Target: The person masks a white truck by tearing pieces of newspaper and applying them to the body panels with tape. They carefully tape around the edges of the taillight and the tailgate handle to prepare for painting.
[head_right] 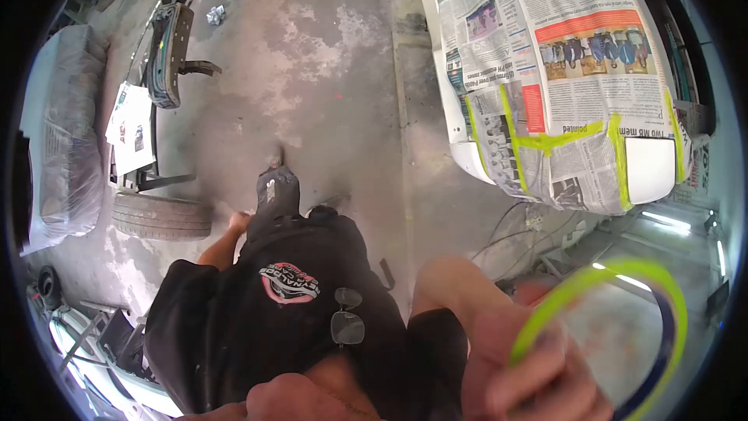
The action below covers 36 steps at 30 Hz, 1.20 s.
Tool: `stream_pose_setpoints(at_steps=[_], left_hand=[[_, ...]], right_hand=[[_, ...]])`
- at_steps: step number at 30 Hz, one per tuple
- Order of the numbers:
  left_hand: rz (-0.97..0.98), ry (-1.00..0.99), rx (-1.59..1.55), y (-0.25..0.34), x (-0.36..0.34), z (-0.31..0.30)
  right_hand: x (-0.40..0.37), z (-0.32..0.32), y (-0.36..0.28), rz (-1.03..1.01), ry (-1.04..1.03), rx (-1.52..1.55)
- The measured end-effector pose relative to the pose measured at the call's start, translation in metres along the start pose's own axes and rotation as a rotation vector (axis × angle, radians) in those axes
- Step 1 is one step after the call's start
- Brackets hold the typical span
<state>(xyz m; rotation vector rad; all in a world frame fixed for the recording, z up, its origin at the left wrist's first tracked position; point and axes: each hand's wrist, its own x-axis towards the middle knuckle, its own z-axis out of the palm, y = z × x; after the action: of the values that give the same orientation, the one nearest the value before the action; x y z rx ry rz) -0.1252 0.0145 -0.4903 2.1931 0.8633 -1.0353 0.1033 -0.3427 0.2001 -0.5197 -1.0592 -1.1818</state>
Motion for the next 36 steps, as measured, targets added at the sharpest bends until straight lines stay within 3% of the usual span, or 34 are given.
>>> stream_pose_setpoints(at_steps=[2,3,4,5,6,9,11,13,16,18,19,21,24,27,28,29,30,33,34,35,36], left_hand=[[0.04,0.054,0.015,-0.029,-0.001,0.004],[0.005,0.079,-0.082,-0.034,-0.001,0.004],[-0.034,0.103,-0.184,-0.03,-0.009,-0.001],[-0.052,0.112,-0.157,-0.034,0.004,-0.001],[-0.091,0.13,-0.147,-0.04,0.027,0.005],[-0.091,0.16,-0.112,-0.063,0.037,-0.035],[-0.091,0.131,-0.184,-0.05,0.015,-0.099],[-0.07,0.225,-0.36,-0.065,0.036,-0.129],[-0.01,0.309,-0.487,-0.072,0.054,-0.193],[-0.011,0.355,-0.503,-0.087,0.082,-0.226],[-0.013,0.379,-0.51,-0.094,0.096,-0.239],[-0.097,0.438,-0.52,-0.107,0.122,-0.272],[-0.183,0.475,-0.378,-0.118,0.138,-0.327],[-0.33,0.485,-0.18,-0.127,0.173,-0.36],[-0.359,0.619,-0.094,-0.137,0.191,-0.367],[-0.413,0.595,0.099,-0.148,0.206,-0.378],[-0.51,0.597,0.028,-0.148,0.208,-0.395],[-0.59,0.386,0.303,-0.173,0.209,-0.418],[-0.676,0.435,0.359,-0.214,0.255,-0.392],[-0.573,0.684,0.547,-0.271,0.297,-0.351],[-0.491,0.772,0.543,-0.275,0.29,-0.359]], right_hand=[[-0.007,0.041,0.026,-0.573,0.307,0.079],[-0.014,0.053,0.026,-0.561,0.285,0.141],[-0.02,0.057,0.015,-0.278,0.155,0.235],[-0.024,0.056,0.003,0.194,-0.076,0.283],[-0.029,0.054,0.0,0.476,-0.243,0.328],[-0.056,0.072,0.025,0.979,-0.571,0.422],[-0.085,0.099,0.038,1.106,-0.555,0.475],[-0.13,0.142,0.036,0.906,0.089,0.497],[-0.178,0.222,0.108,0.968,-0.158,0.574],[-0.193,0.223,0.197,1.025,-0.885,1.171],[-0.213,0.23,0.18,1.141,-0.762,0.837],[-0.27,0.239,0.204,1.067,-0.776,0.768],[-0.324,0.234,0.187,1.393,-0.526,-0.224],[-0.395,0.168,0.202,1.452,-0.81,-0.781],[-0.424,0.139,0.195,1.566,-0.835,-0.888],[-0.452,0.106,0.178,1.679,-0.838,-1.022],[-0.476,0.07,0.157,1.692,-0.938,-1.049],[-0.544,-0.026,0.07,1.821,-1.16,-1.134],[-0.556,-0.041,0.039,1.807,-1.249,-1.143],[-0.552,-0.034,0.027,1.662,-1.402,-1.121],[-0.555,-0.047,0.0,1.985,-1.358,-1.255]])
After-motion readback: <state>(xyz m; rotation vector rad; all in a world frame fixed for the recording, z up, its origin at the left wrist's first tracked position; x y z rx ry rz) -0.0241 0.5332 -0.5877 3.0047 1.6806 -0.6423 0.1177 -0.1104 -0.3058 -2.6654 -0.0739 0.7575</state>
